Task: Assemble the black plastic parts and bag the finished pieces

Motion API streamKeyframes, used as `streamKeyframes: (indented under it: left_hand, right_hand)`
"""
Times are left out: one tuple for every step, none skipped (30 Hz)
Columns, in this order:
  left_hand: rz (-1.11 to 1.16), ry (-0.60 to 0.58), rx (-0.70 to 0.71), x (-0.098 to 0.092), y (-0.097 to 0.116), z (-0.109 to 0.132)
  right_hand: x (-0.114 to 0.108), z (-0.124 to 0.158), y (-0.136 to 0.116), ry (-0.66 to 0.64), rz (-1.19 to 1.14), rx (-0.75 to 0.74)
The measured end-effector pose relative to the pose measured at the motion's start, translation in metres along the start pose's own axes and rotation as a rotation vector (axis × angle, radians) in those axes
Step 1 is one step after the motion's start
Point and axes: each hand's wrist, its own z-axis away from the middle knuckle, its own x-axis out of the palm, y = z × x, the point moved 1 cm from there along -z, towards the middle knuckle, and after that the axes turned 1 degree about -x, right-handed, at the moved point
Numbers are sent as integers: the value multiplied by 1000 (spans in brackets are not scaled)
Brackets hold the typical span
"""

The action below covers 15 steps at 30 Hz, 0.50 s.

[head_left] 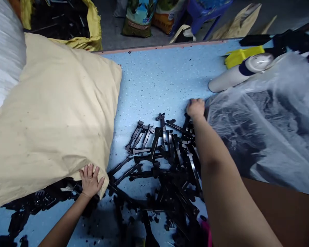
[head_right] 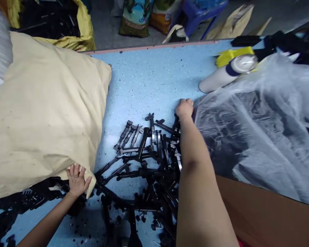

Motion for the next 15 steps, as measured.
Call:
streamKeyframes:
  left_hand:
    - [8,-5,5,-3,2,-2]
    - [12,-6,12,-6,4,-4]
    - [11,-6,20,-10,6,-7]
    - [6,-5,29,-14,9,-9]
    - [-1,-2,41,-19,12,-11]
    - [-7,0,57,-25,15,-13]
    - [-12,3,77,-32,18,-15]
    - [-16,3,98,-39,21,-16]
    - [-20,-1,121,-47,23,-17]
    - [-23,-5,145,-55,25,-17]
    - [-24,-11,168,-63,26,-17]
    - [-22,-17,188,-70,27,-16]
    - [-17,-23,204,-78,27,-14]
    - [-7,-27,214,-84,26,-11]
    - [9,-32,217,-90,25,-6]
  right_hand:
    - [0,19,-9,41,-59,-22]
    - [0,40,-20,70,-139,-70]
    - [-2,61,-33,55,-211,-156]
    - [-5,82,-49,22,-265,-241]
    - [-9,104,-67,-18,-311,-329]
    - [-13,126,-87,-65,-360,-418]
    - [-18,150,-108,-124,-408,-524]
    - [-22,176,-129,-171,-448,-623]
    - [-26,203,-149,-191,-465,-689]
    - [-30,232,-167,-210,-476,-743]
    - [-33,261,-184,-231,-487,-789]
    - [-36,290,-198,-253,-495,-828]
    - [-40,316,-209,-275,-505,-859]
    - [-44,339,-216,-291,-517,-880]
    - [-49,356,-220,-297,-529,-883]
